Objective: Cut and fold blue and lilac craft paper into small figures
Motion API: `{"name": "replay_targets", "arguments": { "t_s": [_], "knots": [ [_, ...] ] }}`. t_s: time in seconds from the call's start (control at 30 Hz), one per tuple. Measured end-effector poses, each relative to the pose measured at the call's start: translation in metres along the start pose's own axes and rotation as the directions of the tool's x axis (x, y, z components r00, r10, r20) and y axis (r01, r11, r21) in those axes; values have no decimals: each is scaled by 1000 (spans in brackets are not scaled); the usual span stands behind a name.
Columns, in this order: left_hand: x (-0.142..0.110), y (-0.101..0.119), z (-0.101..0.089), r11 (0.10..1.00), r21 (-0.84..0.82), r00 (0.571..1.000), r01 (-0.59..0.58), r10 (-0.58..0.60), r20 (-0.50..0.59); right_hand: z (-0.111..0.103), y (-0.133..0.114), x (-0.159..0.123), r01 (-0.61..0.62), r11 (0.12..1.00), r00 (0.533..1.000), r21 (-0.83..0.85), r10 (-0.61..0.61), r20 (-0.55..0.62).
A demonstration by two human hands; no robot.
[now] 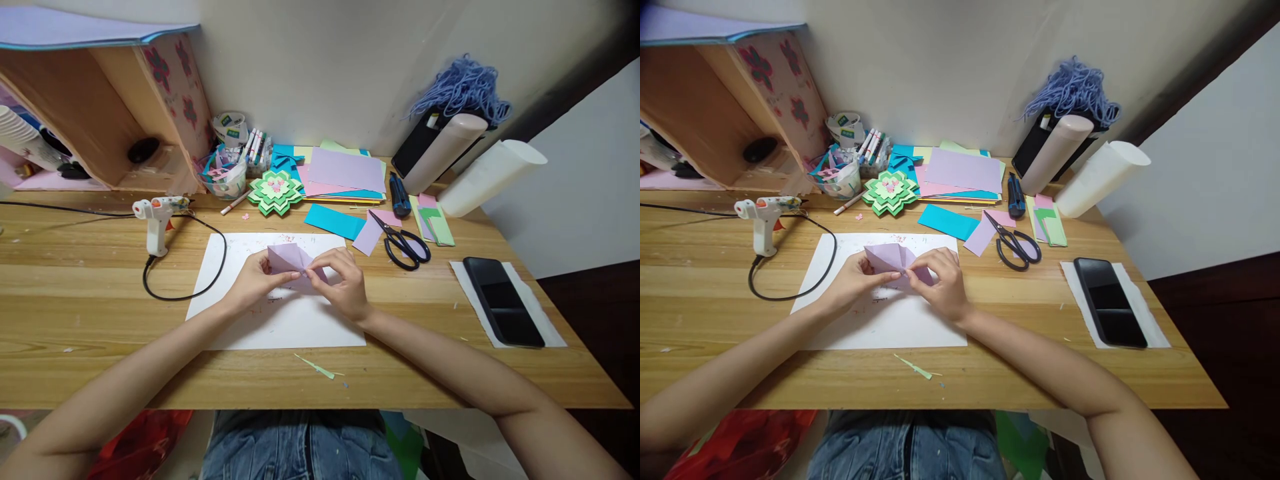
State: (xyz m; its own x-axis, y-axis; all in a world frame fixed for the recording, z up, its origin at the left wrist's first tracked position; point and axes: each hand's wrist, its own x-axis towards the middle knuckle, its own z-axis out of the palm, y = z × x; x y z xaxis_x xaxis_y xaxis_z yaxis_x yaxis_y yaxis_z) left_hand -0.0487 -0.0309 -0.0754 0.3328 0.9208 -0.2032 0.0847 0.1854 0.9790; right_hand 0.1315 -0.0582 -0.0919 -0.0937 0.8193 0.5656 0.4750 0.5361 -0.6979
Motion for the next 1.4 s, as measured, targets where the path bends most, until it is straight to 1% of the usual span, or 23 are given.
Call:
{"name": "replay_targets", "arguments": {
  "t_s": [0.13, 0.3, 0.4, 0.57, 0.7, 0.77, 0.83, 0.87, 0.9, 0.93, 0.97, 1.0, 1.03, 1.07, 1.1, 1.13, 1.17, 1.2, 1.23, 1.27, 1.33, 1.4],
  "knots": [
    [-1, 2, 1, 1000, 26, 1000, -4, 5, -21, -1, -1, 1, 7, 1000, 1000, -17, -7, -14],
    [-2, 7, 3, 998, -2, 998, -55, 55, 24, -2, -2, 1, 43, 999, 999, -15, -43, 3],
    [-3, 10, 3, 997, 6, 996, -76, 76, 44, -1, 0, 0, 46, 999, 999, -16, -46, -7],
    [-2, 7, 1, 998, -40, 997, -38, 41, 61, 0, 3, 0, 30, 1000, 999, -9, -30, -17],
    [0, 0, -1, 998, -60, 998, 19, -15, 55, 0, 4, 0, 49, 999, 999, -18, -49, -20],
    [0, -2, -1, 999, -50, 998, 17, -14, 61, 0, 4, 0, 59, 997, 998, -42, -60, -14],
    [0, -1, -1, 999, -18, 997, -38, 39, 66, -1, 3, 0, 73, 995, 997, -72, -74, -17],
    [-1, 0, 0, 995, 13, 995, -97, 97, 40, -1, 1, 0, 78, 993, 997, -90, -80, -23],
    [-1, 2, 0, 981, 68, 983, -180, 181, -10, -1, 0, 0, 84, 991, 996, -109, -88, -31],
    [-3, 4, 0, 948, 157, 955, -278, 291, -66, -1, -1, 0, 90, 988, 995, -129, -96, -39],
    [-4, 6, 0, 885, 277, 903, -374, 416, -110, -1, -2, 0, 97, 984, 993, -149, -105, -45],
    [-6, 8, 0, 788, 418, 833, -452, 541, -118, -1, -3, 0, 106, 980, 992, -168, -116, -50],
    [-8, 10, -1, 658, 558, 759, -507, 647, -74, -1, -4, 0, 122, 975, 990, -186, -134, -53],
    [-10, 11, -2, 510, 667, 691, -542, 723, 9, -1, -5, 0, 141, 969, 987, -202, -155, -52],
    [-12, 11, -3, 366, 741, 637, -563, 763, 108, -1, -5, -1, 163, 963, 983, -217, -177, -51],
    [-13, 11, -4, 242, 780, 596, -577, 778, 199, -2, -6, -1, 182, 956, 979, -229, -198, -49],
    [-14, 10, -4, 148, 801, 571, -580, 776, 269, -2, -7, -1, 197, 952, 976, -236, -213, -47],
    [-15, 9, -5, 84, 812, 560, -577, 765, 319, -2, -7, -2, 207, 949, 974, -239, -224, -44],
    [-16, 8, -6, 46, 819, 561, -572, 751, 349, -1, -8, -2, 212, 948, 973, -237, -228, -42],
    [-16, 7, -6, 31, 826, 571, -563, 736, 362, -1, -9, -3, 214, 949, 973, -232, -229, -39],
    [-16, 6, -6, 29, 835, 599, -550, 710, 370, -1, -9, -3, 221, 949, 972, -224, -234, -35],
    [-16, 5, -6, 33, 839, 612, -543, 700, 369, -1, -10, -3, 227, 947, 970, -228, -241, -34]
  ]
}}
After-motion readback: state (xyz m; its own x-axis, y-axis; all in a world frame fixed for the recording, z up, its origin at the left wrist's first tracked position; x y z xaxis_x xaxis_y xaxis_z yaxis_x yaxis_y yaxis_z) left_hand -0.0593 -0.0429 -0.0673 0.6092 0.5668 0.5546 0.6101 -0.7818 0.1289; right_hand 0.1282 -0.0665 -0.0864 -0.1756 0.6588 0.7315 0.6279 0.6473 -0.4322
